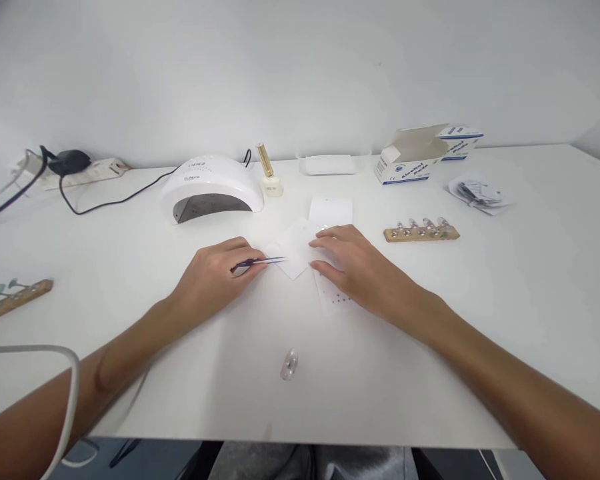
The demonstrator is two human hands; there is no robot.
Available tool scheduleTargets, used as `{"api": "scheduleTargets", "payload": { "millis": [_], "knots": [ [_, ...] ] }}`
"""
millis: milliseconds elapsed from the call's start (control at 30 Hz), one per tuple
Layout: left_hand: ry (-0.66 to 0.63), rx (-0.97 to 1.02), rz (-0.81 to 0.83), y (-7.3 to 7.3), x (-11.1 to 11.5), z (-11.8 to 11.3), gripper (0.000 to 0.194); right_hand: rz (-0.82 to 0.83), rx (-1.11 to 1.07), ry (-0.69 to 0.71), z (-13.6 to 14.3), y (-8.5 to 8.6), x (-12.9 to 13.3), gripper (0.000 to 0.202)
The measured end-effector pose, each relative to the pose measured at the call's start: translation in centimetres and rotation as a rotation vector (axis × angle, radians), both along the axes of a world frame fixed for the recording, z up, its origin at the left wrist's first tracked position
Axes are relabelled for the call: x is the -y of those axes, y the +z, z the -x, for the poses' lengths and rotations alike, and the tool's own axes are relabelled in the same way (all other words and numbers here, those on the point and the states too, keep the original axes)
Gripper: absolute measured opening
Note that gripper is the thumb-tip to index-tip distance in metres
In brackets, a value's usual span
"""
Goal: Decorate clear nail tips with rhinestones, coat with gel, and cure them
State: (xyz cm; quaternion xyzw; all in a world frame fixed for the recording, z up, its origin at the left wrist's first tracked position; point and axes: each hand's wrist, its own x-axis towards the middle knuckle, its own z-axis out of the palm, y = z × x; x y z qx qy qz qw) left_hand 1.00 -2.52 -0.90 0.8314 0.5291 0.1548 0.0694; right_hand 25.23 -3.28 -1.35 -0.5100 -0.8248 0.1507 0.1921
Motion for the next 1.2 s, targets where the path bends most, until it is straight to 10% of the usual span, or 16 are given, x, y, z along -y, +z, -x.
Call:
{"api": "scheduleTargets", "payload": {
  "millis": [1200],
  "knots": [
    [-0.009, -0.07, -0.059, -0.1, 0.0, 0.0, 0.021, -0.105, 0.081, 0.139, 0.2, -1.0, 0.1, 0.037]
  ]
}}
